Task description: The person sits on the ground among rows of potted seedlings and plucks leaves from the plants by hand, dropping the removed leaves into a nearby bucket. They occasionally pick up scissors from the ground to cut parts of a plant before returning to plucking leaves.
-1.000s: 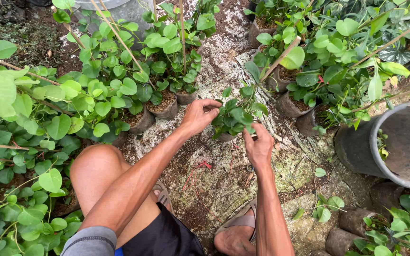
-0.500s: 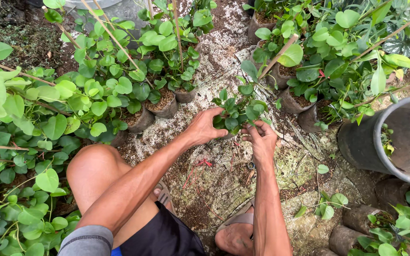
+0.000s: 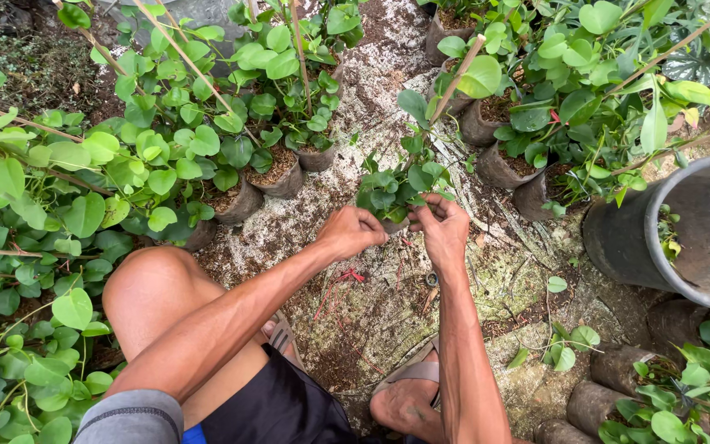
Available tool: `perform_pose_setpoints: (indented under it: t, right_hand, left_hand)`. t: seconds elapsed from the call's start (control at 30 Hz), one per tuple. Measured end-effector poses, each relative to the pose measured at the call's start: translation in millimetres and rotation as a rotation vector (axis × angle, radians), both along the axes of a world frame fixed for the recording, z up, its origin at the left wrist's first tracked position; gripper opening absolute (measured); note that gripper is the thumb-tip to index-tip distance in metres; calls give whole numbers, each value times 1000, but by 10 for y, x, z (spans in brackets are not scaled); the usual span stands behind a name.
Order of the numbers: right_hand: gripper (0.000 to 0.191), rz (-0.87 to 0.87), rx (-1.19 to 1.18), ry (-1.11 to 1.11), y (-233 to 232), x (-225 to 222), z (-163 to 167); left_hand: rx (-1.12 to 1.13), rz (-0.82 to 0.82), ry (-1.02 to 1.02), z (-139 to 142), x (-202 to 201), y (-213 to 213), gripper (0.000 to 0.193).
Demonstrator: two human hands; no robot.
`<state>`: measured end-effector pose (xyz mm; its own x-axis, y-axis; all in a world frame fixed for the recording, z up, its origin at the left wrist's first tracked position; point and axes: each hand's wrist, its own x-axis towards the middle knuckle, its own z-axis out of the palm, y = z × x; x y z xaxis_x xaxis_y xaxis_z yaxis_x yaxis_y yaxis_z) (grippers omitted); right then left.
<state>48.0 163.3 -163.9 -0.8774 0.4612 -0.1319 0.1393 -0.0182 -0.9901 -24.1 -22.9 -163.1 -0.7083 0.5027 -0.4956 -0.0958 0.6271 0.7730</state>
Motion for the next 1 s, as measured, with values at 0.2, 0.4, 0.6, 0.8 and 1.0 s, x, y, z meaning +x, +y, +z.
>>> perform_pose_setpoints:
  t: [0.2, 0.4, 0.6, 0.8, 1.0]
  right_hand:
    - [22, 1, 48, -32, -4, 8, -9]
    - [21, 25, 75, -21, 8, 17, -29]
    - [16, 62, 38, 65, -24, 82, -24]
    - [12, 19, 326, -67, -148, 166, -13]
    - [13, 48, 614, 175, -306, 153, 8]
  left_hand:
    - [169, 146, 78, 2, 123, 48, 31]
    - [176, 162, 291, 163, 110, 113, 27]
    - [271, 222, 560, 251, -17, 162, 25]
    - [281, 255, 292, 159, -149, 283, 25]
    - [379, 108, 257, 160, -295, 303, 26]
